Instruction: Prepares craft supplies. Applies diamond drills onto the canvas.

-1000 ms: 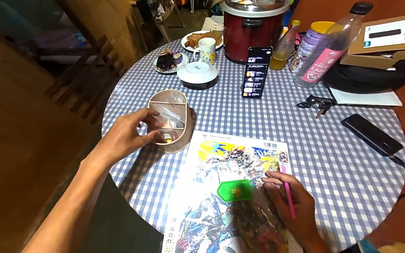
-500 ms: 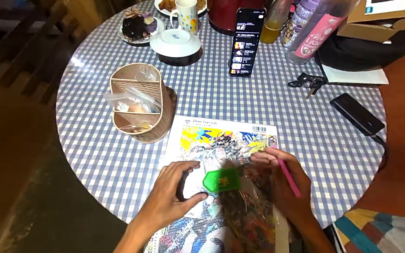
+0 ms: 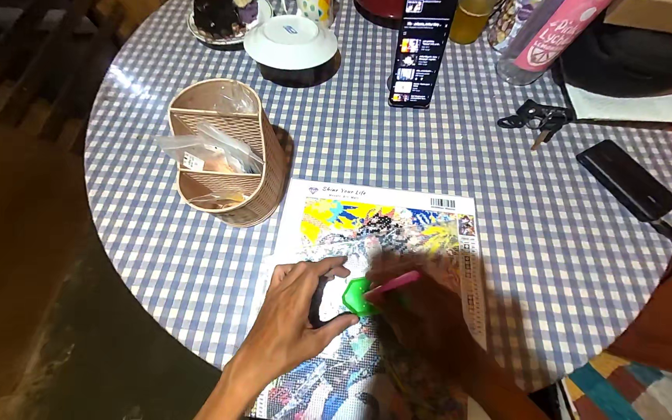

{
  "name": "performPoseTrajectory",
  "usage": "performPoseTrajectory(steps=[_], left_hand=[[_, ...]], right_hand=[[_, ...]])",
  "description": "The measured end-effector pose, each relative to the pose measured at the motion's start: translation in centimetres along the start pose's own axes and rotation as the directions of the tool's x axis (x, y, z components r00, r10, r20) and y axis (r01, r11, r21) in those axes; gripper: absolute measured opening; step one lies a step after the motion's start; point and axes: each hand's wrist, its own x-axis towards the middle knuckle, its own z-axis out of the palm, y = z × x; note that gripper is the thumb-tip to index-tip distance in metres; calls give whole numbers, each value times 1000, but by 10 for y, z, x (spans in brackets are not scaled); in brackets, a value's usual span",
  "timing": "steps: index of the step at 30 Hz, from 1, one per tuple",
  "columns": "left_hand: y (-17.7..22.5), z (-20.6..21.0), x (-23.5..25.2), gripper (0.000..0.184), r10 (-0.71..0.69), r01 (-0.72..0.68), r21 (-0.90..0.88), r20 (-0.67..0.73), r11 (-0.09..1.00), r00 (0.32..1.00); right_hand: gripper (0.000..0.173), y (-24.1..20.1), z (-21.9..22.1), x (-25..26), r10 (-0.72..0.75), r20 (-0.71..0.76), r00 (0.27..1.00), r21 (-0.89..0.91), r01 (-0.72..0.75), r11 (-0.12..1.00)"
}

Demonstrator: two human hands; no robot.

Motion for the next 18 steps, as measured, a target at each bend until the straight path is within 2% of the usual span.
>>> performPoseTrajectory(steps=[7, 10, 18], left_hand=[[-3, 6, -2, 70, -15, 15, -51, -2, 999, 1000], [-2, 6, -1, 65, -2, 1, -41, -21, 999, 1000], [-4, 7, 0, 66, 11, -12, -49, -29, 999, 1000]], right_hand=[[15, 8, 19, -2, -139, -21, 990, -108, 136, 985], [16, 10, 21, -4, -142, -19, 990, -121, 138, 983], [16, 11, 22, -5, -145, 2, 989, -138, 144, 980]])
